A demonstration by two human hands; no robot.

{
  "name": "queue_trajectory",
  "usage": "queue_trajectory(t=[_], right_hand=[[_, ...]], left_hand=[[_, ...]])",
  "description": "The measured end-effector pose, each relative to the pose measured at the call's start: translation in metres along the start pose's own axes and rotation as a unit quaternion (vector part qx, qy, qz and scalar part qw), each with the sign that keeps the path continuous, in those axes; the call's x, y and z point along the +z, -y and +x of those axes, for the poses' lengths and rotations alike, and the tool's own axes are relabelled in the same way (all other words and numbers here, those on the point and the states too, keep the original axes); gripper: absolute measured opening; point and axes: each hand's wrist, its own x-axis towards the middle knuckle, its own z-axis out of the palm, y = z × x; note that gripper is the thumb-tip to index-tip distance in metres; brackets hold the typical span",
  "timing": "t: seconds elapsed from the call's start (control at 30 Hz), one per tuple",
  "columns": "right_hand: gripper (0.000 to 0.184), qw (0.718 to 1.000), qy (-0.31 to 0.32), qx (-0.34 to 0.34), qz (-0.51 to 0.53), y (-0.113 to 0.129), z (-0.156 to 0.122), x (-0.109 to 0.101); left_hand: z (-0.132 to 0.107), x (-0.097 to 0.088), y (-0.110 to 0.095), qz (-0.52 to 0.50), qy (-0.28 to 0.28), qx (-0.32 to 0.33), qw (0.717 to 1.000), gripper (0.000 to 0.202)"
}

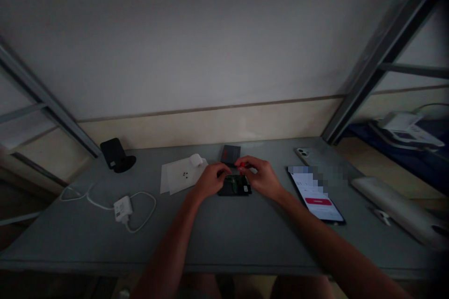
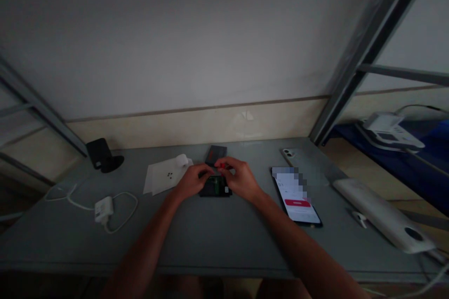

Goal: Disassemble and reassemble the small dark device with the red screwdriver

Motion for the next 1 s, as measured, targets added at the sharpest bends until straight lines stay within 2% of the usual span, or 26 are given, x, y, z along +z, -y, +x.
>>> queue_trajectory(t=[0.37, 0.63, 1.0], right_hand=[[0.013, 1.0, 0.0, -0.017, -0.01, -0.0024, 0.0009, -0.0013], [0.012, 0.999, -0.009, -0.021, -0.028, 0.0017, 0.0003, -0.0055], [0.013, 0.999, 0.007, -0.025, -0.043, -0.0004, -0.001, -0.0043]], left_hand=[[-0.0001, -0.0016, -0.0011, 0.013, -0.002, 0.015, 1.0, 0.021], [-0.0002, -0.0008, -0.0009, 0.011, 0.001, 0.003, 1.0, 0.022], [0.0007, -0.0011, 0.0006, 0.015, 0.004, 0.011, 1.0, 0.022]])
